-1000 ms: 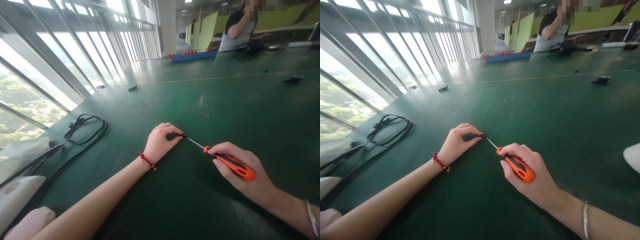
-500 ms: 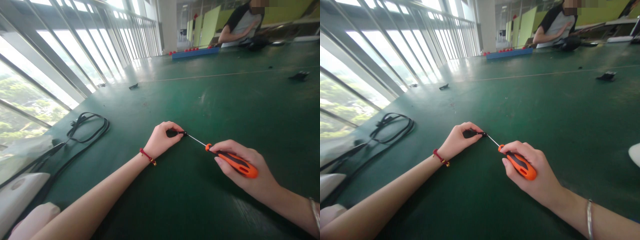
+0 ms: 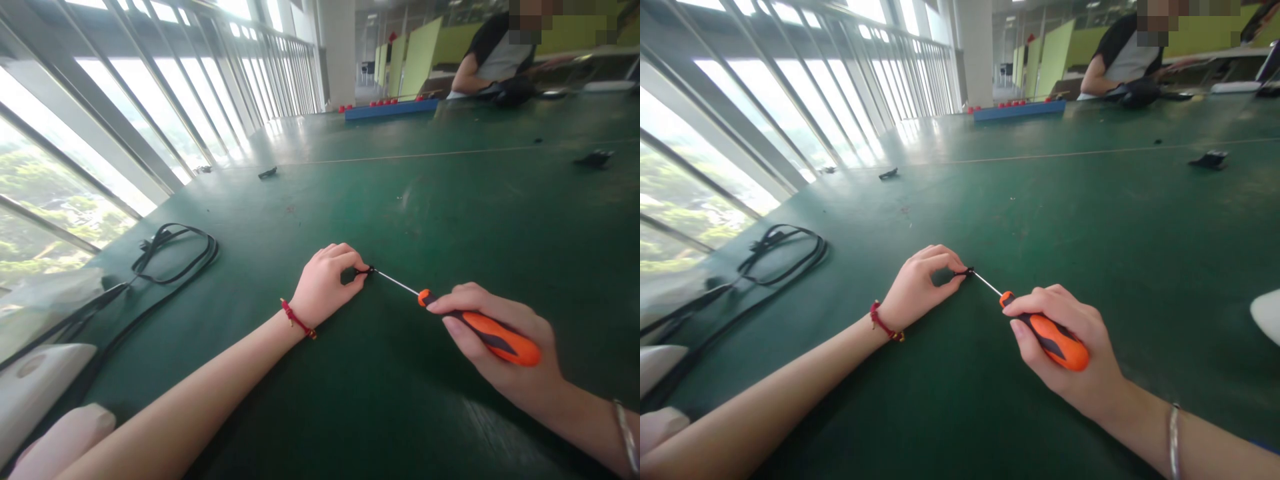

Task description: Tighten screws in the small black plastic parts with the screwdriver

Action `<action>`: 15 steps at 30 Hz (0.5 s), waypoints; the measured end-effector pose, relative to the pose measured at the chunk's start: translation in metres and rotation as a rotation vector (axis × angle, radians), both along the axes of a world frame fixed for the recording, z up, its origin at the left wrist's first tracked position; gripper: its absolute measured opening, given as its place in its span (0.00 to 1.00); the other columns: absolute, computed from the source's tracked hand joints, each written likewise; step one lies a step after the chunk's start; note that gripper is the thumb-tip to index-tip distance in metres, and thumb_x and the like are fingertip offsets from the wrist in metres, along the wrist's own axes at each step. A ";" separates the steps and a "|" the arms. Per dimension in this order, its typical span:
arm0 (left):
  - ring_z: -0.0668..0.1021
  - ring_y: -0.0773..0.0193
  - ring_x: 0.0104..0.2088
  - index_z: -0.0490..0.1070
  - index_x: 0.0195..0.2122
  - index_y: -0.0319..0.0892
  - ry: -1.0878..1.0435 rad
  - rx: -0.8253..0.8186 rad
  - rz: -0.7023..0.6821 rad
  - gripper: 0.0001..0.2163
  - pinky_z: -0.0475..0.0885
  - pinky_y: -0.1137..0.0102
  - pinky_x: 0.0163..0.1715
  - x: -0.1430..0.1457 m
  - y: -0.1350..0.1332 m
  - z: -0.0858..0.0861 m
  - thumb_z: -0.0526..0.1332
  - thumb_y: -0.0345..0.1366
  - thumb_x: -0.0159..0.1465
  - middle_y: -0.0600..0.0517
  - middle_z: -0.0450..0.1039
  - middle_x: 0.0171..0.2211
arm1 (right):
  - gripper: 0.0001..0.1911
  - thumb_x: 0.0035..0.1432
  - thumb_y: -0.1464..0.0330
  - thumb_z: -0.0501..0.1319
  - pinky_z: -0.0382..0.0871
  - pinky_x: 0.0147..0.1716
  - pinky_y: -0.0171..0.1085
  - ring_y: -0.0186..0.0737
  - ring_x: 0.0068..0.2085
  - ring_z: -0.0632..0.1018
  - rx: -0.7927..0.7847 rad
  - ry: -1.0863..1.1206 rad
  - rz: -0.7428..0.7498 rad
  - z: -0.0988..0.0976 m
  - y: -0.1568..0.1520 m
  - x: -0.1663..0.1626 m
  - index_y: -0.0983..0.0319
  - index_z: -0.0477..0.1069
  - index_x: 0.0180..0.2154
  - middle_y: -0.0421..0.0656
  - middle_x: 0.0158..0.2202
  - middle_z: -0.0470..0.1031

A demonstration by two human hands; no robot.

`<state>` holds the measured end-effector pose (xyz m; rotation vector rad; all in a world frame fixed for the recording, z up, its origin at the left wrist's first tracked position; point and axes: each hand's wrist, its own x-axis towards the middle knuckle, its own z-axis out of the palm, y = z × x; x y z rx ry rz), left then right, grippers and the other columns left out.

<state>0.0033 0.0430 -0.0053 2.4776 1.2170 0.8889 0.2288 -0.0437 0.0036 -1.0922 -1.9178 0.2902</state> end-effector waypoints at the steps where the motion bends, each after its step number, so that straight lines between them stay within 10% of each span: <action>1: 0.75 0.61 0.39 0.74 0.31 0.42 -0.012 -0.008 -0.006 0.04 0.71 0.63 0.42 0.000 0.000 0.000 0.60 0.29 0.57 0.51 0.76 0.36 | 0.07 0.57 0.73 0.58 0.66 0.27 0.33 0.29 0.27 0.73 -0.007 0.004 0.004 0.000 0.000 0.000 0.55 0.70 0.36 0.35 0.29 0.73; 15: 0.75 0.62 0.38 0.74 0.33 0.42 -0.011 -0.069 -0.010 0.04 0.71 0.65 0.41 0.000 -0.001 0.002 0.60 0.32 0.59 0.53 0.76 0.35 | 0.07 0.57 0.73 0.58 0.65 0.27 0.32 0.28 0.27 0.72 -0.004 0.020 0.017 -0.001 0.001 0.000 0.56 0.70 0.36 0.35 0.30 0.73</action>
